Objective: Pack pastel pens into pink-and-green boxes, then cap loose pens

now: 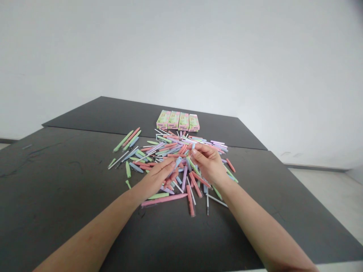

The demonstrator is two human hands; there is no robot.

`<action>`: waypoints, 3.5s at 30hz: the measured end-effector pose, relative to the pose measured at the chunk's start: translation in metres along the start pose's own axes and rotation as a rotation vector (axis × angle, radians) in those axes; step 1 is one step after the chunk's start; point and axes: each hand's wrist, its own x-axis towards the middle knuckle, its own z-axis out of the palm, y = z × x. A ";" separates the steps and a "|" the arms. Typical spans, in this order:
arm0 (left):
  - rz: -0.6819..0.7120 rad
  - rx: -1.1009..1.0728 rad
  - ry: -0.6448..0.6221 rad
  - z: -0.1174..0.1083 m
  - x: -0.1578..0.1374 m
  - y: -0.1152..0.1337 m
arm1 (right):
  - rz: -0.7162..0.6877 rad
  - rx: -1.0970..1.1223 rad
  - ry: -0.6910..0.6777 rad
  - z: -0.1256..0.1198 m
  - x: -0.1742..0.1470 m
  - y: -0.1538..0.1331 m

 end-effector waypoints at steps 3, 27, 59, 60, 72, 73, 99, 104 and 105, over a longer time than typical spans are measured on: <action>-0.009 0.026 -0.034 0.000 -0.001 0.001 | -0.011 -0.024 -0.004 0.001 -0.001 0.001; 0.032 0.090 0.126 0.003 0.001 -0.003 | 0.082 -0.048 -0.131 0.009 -0.008 0.015; -0.045 0.063 0.053 0.000 0.002 0.001 | 0.026 -0.288 -0.130 0.005 -0.005 -0.006; -0.038 0.064 0.046 0.001 0.002 0.001 | 0.032 -0.287 -0.145 0.005 -0.005 -0.005; -0.026 0.022 -0.005 0.000 0.002 0.001 | 0.081 -0.235 -0.143 0.005 -0.003 0.005; -0.024 0.018 -0.008 0.000 0.002 0.001 | 0.086 -0.227 -0.146 0.005 -0.003 0.006; -0.067 -0.025 0.021 0.000 0.003 0.005 | 0.159 -0.142 -0.188 0.004 -0.002 0.013; -0.068 -0.039 0.033 0.000 0.004 0.003 | 0.141 -0.221 -0.202 0.005 -0.004 0.015; -0.070 -0.038 0.038 0.000 0.005 0.002 | 0.131 -0.243 -0.208 0.005 -0.005 0.015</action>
